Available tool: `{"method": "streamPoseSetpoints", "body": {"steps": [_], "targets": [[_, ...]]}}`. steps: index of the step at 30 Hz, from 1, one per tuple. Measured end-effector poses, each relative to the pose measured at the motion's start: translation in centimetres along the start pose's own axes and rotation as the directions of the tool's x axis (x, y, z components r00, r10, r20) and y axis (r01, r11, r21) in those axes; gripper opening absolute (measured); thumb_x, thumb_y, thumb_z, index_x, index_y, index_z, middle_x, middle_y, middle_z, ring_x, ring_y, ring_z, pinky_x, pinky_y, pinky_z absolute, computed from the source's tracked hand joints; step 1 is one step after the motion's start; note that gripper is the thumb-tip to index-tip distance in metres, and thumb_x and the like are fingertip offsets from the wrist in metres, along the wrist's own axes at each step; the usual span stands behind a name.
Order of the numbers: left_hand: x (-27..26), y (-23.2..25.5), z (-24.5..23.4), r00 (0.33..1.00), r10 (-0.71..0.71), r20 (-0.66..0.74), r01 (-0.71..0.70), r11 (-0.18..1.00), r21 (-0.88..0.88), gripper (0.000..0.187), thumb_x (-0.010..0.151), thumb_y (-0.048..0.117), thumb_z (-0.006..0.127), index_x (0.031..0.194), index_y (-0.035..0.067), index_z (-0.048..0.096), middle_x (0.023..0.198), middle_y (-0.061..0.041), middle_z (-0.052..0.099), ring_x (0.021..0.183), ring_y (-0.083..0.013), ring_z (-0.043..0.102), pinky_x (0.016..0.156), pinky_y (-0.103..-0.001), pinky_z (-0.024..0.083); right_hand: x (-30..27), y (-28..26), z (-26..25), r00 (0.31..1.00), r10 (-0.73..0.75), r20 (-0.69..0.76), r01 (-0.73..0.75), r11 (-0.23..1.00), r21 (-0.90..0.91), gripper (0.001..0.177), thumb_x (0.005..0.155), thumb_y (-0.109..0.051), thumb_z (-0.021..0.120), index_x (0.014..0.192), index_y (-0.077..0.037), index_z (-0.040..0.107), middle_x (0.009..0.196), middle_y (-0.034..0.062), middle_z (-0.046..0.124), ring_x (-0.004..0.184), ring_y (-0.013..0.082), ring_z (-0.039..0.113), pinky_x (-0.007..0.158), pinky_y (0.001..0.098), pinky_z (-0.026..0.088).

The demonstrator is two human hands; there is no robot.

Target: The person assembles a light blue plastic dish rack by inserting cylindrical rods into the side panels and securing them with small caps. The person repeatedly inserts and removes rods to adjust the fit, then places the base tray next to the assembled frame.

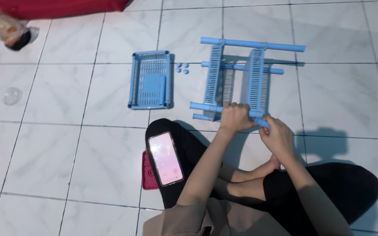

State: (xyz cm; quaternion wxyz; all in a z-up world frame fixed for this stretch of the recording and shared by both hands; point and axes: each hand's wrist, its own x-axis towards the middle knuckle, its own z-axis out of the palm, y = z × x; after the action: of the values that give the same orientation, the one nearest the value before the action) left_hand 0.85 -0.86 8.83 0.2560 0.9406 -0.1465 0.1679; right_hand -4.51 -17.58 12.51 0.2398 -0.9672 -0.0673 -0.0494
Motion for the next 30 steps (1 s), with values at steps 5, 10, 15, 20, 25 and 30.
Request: {"method": "streamPoseSetpoints", "body": {"steps": [5,10,15,20,25,30], "targets": [[-0.5,-1.2,2.2,0.999,0.02,0.04,-0.023,0.997,0.078,0.034,0.07,0.044,0.074,0.071,0.012,0.063,0.07,-0.009,0.069,0.071,-0.0285,0.07,0.075,-0.043,0.051,0.8,-4.6,-0.2,0.988,-0.148,-0.036,0.151,0.983,0.101,0.017,0.081,-0.009,0.07,0.097,-0.01,0.065,0.08,0.0068,0.064,0.078,0.0296,0.066,0.068,0.0435,0.051],[-1.2,-1.9,3.7,0.999,0.042,-0.008,-0.042,0.998,0.037,0.021,0.081,0.033,0.068,0.081,0.013,0.062,0.077,-0.006,0.067,0.08,-0.0252,0.069,0.078,-0.041,0.049,2.0,-9.8,-0.4,0.953,-0.298,-0.054,0.303,0.944,0.132,0.016,0.081,-0.01,0.071,0.096,-0.01,0.066,0.083,0.0088,0.064,0.081,0.0318,0.065,0.07,0.044,0.051],[-2.9,-1.7,5.3,0.952,0.023,-0.304,-0.093,0.972,-0.218,0.05,0.068,0.048,0.073,0.087,0.004,0.061,0.08,-0.012,0.063,0.078,-0.0267,0.065,0.075,-0.04,0.047,4.5,-15.4,0.8,0.861,-0.504,-0.069,0.508,0.857,0.088,0.014,0.077,-0.012,0.074,0.088,-0.01,0.066,0.083,0.0072,0.067,0.085,0.0303,0.067,0.077,0.0464,0.047],[-0.5,-1.6,7.1,1.0,-0.009,0.001,0.009,1.0,-0.001,0.055,0.063,0.059,0.078,0.074,0.008,0.062,0.066,-0.01,0.064,0.06,-0.0254,0.063,0.067,-0.042,0.046,7.8,-21.0,3.2,0.792,-0.608,0.045,0.591,0.784,0.189,0.02,0.078,-0.012,0.071,0.096,-0.007,0.066,0.092,0.0086,0.067,0.093,0.0288,0.063,0.085,0.0421,0.046],[-1.7,-1.3,4.9,1.0,0.001,0.011,-0.001,0.999,-0.051,0.052,0.067,0.057,0.075,0.077,0.008,0.062,0.072,-0.009,0.066,0.069,-0.0242,0.066,0.07,-0.038,0.046,12.3,-25.9,9.1,0.714,-0.696,0.077,0.649,0.699,0.3,0.026,0.09,-0.006,0.063,0.116,0.0,0.061,0.109,0.014,0.058,0.107,0.0285,0.057,0.091,0.0432,0.046],[-2.3,-1.0,4.0,0.999,-0.027,-0.022,0.023,0.986,-0.165,0.055,0.062,0.056,0.074,0.089,0.008,0.068,0.08,-0.009,0.07,0.078,-0.0254,0.068,0.081,-0.039,0.048,18.0,-29.4,20.3,0.913,-0.371,0.169,0.13,0.656,0.743,0.033,0.096,-0.017,0.07,0.122,0.0,0.06,0.106,0.0075,0.061,0.097,0.017,0.061,0.083,0.0308,0.053]]}}
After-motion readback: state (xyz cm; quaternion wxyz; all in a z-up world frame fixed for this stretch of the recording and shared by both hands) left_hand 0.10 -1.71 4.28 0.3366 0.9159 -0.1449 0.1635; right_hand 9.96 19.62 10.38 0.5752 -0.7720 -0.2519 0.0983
